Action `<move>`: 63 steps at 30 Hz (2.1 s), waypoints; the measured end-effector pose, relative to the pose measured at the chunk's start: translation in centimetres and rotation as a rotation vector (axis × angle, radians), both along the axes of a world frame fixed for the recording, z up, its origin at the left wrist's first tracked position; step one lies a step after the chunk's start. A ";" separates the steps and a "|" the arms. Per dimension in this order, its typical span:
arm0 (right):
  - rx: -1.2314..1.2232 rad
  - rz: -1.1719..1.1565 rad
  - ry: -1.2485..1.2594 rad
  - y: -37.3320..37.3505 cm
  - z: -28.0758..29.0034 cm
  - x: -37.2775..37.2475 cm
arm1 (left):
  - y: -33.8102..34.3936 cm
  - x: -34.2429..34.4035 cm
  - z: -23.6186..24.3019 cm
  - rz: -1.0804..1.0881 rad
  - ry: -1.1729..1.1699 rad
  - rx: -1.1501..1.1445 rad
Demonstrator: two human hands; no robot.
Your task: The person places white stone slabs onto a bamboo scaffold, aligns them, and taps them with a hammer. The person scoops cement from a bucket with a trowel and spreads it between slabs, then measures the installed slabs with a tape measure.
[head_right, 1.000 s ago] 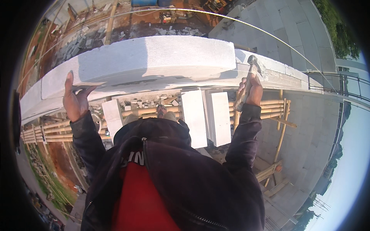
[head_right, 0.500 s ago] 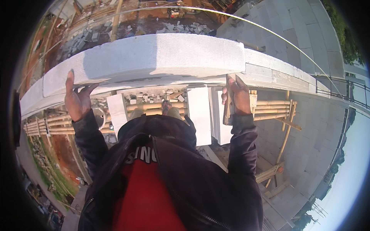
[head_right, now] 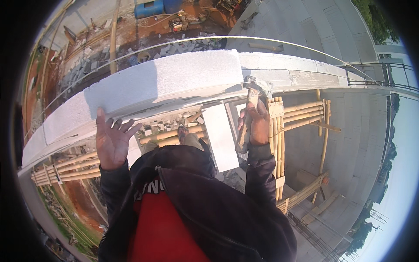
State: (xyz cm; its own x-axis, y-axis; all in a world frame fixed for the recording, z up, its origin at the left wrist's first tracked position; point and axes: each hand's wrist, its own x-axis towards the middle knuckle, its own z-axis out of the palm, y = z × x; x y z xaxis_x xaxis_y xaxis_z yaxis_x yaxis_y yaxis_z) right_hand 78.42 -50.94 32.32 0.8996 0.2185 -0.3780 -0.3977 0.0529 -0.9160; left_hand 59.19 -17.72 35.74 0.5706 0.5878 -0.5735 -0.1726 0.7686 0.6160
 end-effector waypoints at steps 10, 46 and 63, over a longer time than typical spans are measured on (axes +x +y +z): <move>-0.130 0.258 0.095 2.0 -0.3 1.8 | -2.0 3.3 1.4 0.066 -0.150 0.138; -0.741 0.743 -1.065 0.6 -9.0 1.3 | -0.8 2.3 1.2 0.032 -0.187 0.028; -0.689 0.699 -1.050 2.4 -9.5 2.8 | -1.3 2.0 1.2 0.005 -0.103 0.147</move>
State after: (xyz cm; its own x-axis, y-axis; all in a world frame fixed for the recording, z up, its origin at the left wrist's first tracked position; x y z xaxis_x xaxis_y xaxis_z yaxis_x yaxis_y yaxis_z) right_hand 81.22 -48.54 22.78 0.6098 0.7738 0.1711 0.7069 -0.4335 -0.5589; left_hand 61.14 -18.98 36.95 0.6190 0.6640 -0.4195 -0.2441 0.6703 0.7008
